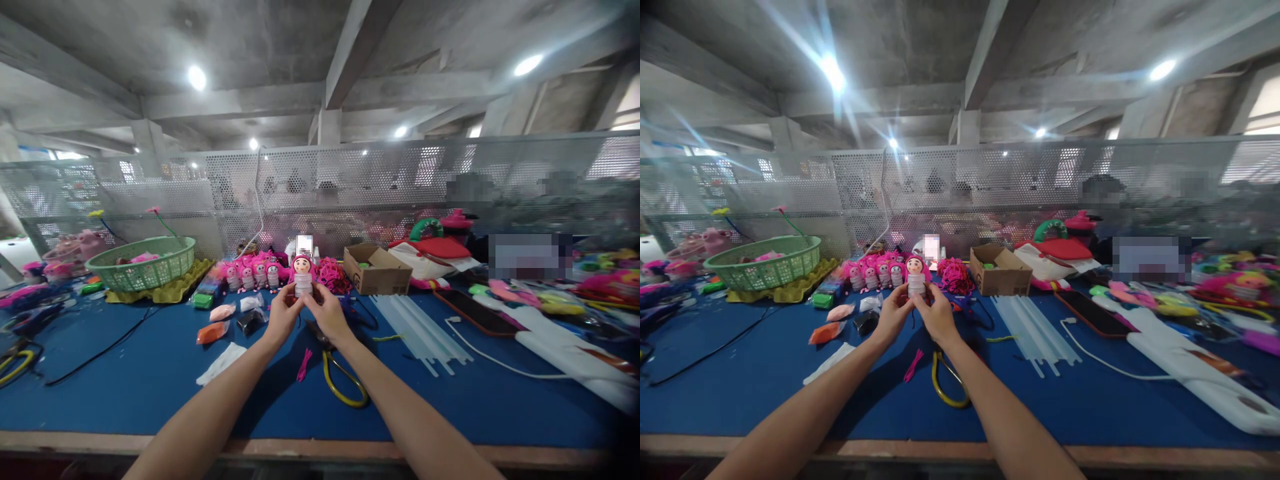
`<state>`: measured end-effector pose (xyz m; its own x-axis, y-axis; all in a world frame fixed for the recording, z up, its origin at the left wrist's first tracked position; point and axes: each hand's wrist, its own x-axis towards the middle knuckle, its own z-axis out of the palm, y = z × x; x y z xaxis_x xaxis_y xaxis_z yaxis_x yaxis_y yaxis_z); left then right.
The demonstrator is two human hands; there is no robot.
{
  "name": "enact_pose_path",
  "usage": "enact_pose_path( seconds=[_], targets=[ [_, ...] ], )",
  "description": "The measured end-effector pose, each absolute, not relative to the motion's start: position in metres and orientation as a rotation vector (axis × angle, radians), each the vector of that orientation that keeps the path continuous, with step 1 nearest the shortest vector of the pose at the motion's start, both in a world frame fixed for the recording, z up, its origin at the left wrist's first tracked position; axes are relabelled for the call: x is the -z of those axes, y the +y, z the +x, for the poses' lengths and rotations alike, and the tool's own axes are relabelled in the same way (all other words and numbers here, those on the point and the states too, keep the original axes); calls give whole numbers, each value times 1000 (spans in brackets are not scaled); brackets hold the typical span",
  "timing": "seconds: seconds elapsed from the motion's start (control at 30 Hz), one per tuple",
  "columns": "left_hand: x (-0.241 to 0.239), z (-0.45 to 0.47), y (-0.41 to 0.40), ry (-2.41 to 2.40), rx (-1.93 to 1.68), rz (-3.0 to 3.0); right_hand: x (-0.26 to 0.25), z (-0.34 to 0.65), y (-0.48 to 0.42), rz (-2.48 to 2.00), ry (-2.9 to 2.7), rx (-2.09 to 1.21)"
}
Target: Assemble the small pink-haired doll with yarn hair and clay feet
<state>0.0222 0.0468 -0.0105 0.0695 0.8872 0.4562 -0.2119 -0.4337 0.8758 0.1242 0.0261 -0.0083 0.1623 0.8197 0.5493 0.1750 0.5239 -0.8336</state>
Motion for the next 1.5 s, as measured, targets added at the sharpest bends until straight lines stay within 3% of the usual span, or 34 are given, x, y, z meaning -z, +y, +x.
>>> enact_pose_path(
  seconds=[1.5],
  targets=[
    [15, 21, 50, 790, -1506, 1527, 16, 128, 35, -977, -1355, -590]
  ],
)
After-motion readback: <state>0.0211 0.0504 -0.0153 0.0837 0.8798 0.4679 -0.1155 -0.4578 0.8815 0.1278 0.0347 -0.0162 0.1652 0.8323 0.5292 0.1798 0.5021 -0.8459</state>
